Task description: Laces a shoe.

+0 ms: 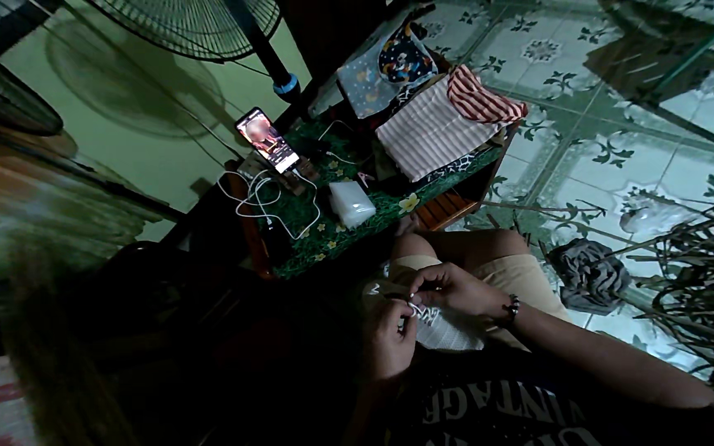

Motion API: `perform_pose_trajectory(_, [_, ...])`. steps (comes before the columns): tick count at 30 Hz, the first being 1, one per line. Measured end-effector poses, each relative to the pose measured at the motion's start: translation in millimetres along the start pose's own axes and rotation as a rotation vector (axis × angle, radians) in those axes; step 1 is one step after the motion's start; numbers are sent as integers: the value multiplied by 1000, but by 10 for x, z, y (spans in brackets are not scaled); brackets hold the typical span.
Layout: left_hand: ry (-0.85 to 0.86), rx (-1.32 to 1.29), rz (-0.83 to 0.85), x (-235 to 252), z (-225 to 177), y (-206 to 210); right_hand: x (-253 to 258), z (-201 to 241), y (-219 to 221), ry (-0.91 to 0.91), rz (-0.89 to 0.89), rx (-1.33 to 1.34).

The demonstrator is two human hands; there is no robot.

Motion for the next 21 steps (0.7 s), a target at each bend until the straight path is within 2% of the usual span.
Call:
perform_pose_trajectory(7, [138,114,-24,-4,61,40,16,-32,-4,100,-44,69])
perform_pose_trajectory(21, [340,127,-159,-19,88,61,19,54,15,253,-125,111])
Point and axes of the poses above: each hand's wrist, its own x-axis towards the middle knuckle, its own y-axis out of the palm, z = x × y, the point moved 3 cm from there along x, towards the middle knuckle, and after that the axes turned 2 degrees about x, right-handed, at the moved point
